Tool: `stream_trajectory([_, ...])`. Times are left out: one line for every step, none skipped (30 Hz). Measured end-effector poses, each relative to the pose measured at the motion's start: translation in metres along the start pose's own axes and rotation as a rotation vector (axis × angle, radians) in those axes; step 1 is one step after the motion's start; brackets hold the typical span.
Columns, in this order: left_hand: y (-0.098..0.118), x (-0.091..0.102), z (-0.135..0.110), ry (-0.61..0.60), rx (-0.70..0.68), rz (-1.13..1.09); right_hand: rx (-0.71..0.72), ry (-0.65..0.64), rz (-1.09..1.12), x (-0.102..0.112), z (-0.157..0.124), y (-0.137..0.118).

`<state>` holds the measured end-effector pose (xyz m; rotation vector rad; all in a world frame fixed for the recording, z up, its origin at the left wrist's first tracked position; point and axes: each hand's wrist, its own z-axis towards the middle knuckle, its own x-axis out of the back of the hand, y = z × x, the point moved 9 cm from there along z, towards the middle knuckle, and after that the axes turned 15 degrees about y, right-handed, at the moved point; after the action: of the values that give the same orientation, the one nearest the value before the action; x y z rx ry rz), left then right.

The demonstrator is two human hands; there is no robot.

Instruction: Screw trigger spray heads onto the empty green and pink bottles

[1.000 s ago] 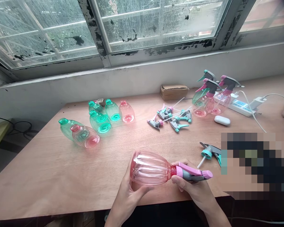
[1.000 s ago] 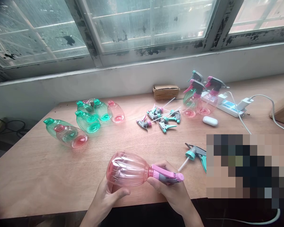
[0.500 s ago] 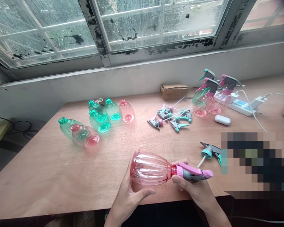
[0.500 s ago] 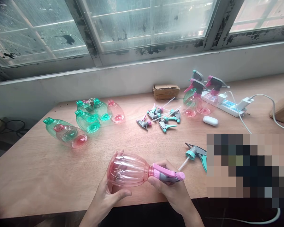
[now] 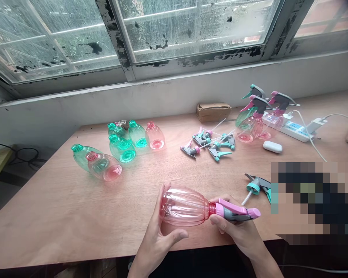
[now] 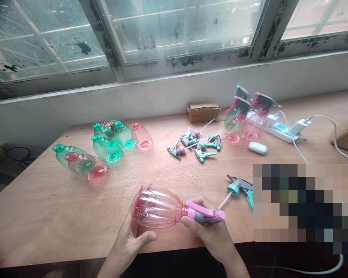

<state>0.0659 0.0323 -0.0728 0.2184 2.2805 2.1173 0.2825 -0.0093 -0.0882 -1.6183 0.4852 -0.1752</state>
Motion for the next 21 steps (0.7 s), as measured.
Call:
stream_trajectory([0.001, 0.000, 0.000, -0.005, -0.002, -0.013, 0.010, -0.002, -0.019, 0.000, 0.000, -0.001])
stream_trajectory([0.001, -0.001, 0.000, -0.008, -0.004, -0.022, 0.019, -0.001, -0.036, 0.000, 0.000, -0.002])
stream_trajectory([0.002, -0.001, 0.001, -0.003, -0.003, -0.025, 0.025, 0.002, -0.048, 0.000, 0.000, -0.003])
stream_trajectory([0.002, 0.000, 0.001, 0.006, -0.001, -0.021, 0.022, 0.006, -0.051, 0.001, 0.000, -0.002])
stream_trajectory([0.001, 0.001, 0.002, 0.014, -0.004, -0.014, 0.010, 0.008, -0.044, 0.001, 0.000, -0.001])
stream_trajectory([0.001, 0.001, 0.002, 0.020, -0.010, -0.007, -0.005, 0.008, -0.033, 0.001, 0.000, 0.000])
stream_trajectory([0.001, 0.002, 0.002, 0.022, -0.017, -0.004, -0.019, 0.007, -0.020, 0.001, 0.000, 0.002])
stream_trajectory([0.001, 0.002, 0.002, 0.020, -0.025, -0.002, -0.031, 0.005, -0.008, 0.000, 0.000, 0.003])
stream_trajectory([0.000, 0.002, 0.002, 0.018, -0.031, -0.001, -0.035, 0.004, 0.001, 0.000, 0.000, 0.004])
stream_trajectory([-0.001, 0.002, 0.001, 0.015, -0.036, 0.001, -0.030, 0.007, 0.004, 0.000, 0.000, 0.003])
stream_trajectory([-0.001, 0.002, 0.001, 0.012, -0.037, 0.004, -0.016, 0.012, -0.002, 0.000, 0.000, 0.002])
stream_trajectory([-0.001, 0.002, 0.001, 0.009, -0.036, 0.005, 0.001, 0.015, -0.012, 0.000, 0.000, -0.001])
stream_trajectory([-0.001, 0.002, 0.000, 0.009, -0.031, 0.001, 0.017, 0.018, -0.027, 0.000, 0.000, -0.003])
stream_trajectory([0.001, 0.001, 0.000, 0.014, -0.024, -0.008, 0.030, 0.018, -0.044, 0.000, 0.000, -0.005])
stream_trajectory([0.003, 0.001, 0.000, 0.022, -0.016, -0.018, 0.038, 0.017, -0.058, -0.001, 0.000, -0.006])
stream_trajectory([0.005, 0.000, 0.000, 0.033, -0.007, -0.026, 0.043, 0.017, -0.069, -0.001, 0.000, -0.007])
stream_trajectory([0.007, 0.000, 0.000, 0.047, 0.001, -0.031, 0.045, 0.019, -0.074, -0.001, 0.000, -0.008])
stream_trajectory([0.008, -0.001, 0.000, 0.062, 0.009, -0.030, 0.046, 0.025, -0.076, -0.001, 0.000, -0.008])
stream_trajectory([0.009, -0.001, 0.000, 0.072, 0.019, -0.027, 0.047, 0.032, -0.078, 0.000, 0.000, -0.009])
stream_trajectory([0.009, -0.001, 0.000, 0.079, 0.028, -0.024, 0.048, 0.040, -0.080, 0.001, 0.000, -0.009])
stream_trajectory([0.008, 0.000, 0.000, 0.081, 0.034, -0.022, 0.046, 0.045, -0.083, 0.001, 0.000, -0.008])
